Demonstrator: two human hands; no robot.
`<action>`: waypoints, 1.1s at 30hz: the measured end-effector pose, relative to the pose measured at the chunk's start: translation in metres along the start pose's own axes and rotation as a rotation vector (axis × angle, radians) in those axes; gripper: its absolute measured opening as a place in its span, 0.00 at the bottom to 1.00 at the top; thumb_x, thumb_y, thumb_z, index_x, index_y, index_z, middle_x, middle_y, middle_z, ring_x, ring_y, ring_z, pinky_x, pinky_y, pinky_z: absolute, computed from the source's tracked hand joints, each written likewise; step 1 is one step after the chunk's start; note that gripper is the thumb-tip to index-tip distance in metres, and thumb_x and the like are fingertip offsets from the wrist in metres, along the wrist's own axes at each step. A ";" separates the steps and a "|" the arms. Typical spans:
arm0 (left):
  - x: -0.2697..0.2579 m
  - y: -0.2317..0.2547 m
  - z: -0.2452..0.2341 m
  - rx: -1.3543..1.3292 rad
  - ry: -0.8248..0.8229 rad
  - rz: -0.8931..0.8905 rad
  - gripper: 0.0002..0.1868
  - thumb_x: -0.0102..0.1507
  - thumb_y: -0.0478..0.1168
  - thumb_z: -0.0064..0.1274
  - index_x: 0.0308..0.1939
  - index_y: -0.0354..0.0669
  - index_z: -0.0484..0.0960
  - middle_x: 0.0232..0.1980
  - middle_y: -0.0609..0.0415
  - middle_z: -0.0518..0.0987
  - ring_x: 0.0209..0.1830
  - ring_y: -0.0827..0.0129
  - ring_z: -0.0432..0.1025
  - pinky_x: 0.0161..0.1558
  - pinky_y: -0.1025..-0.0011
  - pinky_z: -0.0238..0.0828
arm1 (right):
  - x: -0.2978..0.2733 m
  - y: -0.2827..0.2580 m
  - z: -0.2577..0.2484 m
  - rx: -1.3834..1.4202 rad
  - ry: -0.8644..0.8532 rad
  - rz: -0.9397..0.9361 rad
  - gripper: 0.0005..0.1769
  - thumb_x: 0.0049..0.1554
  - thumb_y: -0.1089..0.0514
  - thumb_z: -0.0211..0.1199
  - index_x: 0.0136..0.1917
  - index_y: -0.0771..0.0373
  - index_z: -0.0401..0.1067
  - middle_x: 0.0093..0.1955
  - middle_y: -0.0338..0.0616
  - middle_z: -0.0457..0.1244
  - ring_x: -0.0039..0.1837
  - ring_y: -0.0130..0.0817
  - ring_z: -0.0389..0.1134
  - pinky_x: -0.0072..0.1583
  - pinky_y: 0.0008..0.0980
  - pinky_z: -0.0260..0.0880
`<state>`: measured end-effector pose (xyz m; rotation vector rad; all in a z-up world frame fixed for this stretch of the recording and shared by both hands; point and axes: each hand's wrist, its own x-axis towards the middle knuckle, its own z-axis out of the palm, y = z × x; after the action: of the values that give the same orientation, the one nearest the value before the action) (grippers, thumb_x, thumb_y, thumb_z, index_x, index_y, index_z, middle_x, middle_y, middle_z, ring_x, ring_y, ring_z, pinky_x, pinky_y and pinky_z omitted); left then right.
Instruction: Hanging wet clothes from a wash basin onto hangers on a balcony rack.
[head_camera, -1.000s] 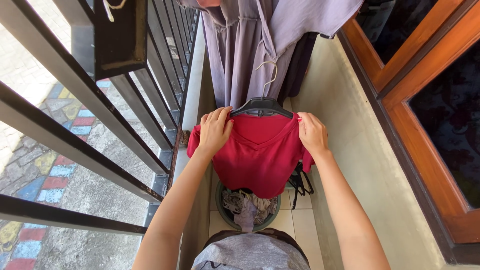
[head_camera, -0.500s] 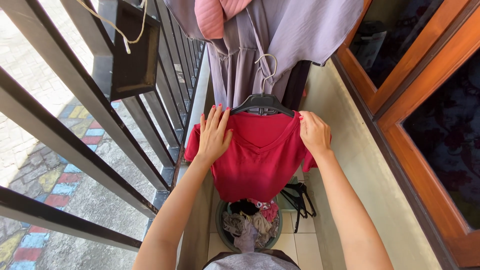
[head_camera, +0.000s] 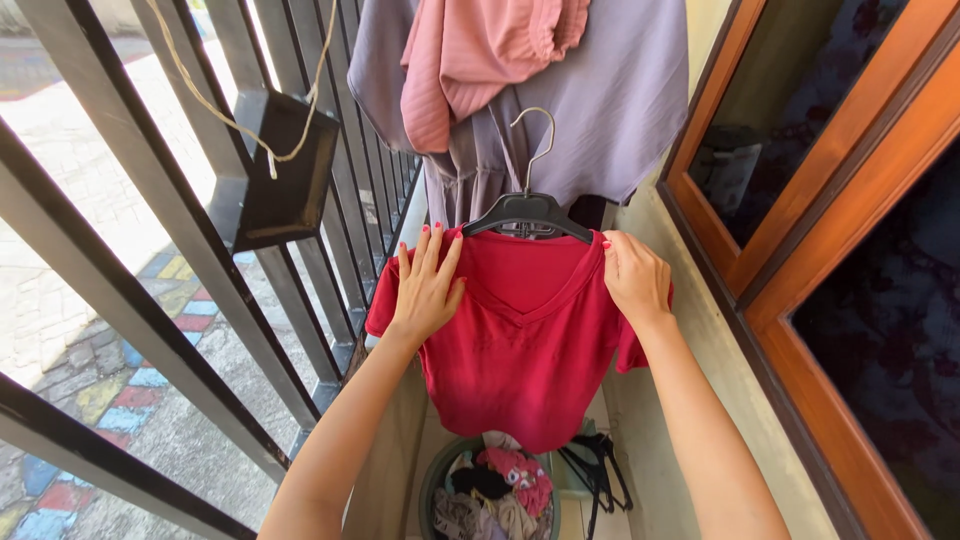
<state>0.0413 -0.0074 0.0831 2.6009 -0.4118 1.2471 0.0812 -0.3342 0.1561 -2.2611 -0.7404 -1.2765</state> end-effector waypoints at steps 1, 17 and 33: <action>0.006 0.002 -0.001 0.007 0.013 0.003 0.40 0.62 0.43 0.55 0.77 0.45 0.60 0.80 0.37 0.54 0.82 0.43 0.47 0.74 0.35 0.37 | 0.006 0.002 -0.002 0.002 0.012 -0.010 0.04 0.64 0.62 0.58 0.51 0.62 0.72 0.46 0.45 0.70 0.47 0.48 0.72 0.45 0.44 0.70; 0.084 0.029 -0.033 0.022 0.154 0.005 0.41 0.61 0.43 0.56 0.77 0.45 0.60 0.81 0.37 0.52 0.81 0.41 0.46 0.74 0.35 0.37 | 0.076 0.014 -0.052 -0.049 0.082 -0.057 0.06 0.65 0.59 0.57 0.51 0.62 0.72 0.45 0.47 0.70 0.45 0.49 0.72 0.42 0.45 0.70; 0.149 0.026 -0.060 0.040 0.282 0.106 0.40 0.62 0.47 0.56 0.77 0.46 0.62 0.80 0.40 0.55 0.82 0.46 0.47 0.75 0.38 0.38 | 0.146 0.009 -0.092 -0.160 0.148 -0.099 0.07 0.64 0.58 0.58 0.51 0.63 0.73 0.44 0.46 0.71 0.43 0.49 0.73 0.42 0.43 0.71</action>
<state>0.0784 -0.0349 0.2389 2.4108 -0.4787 1.6445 0.0912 -0.3622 0.3259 -2.2464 -0.7276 -1.5821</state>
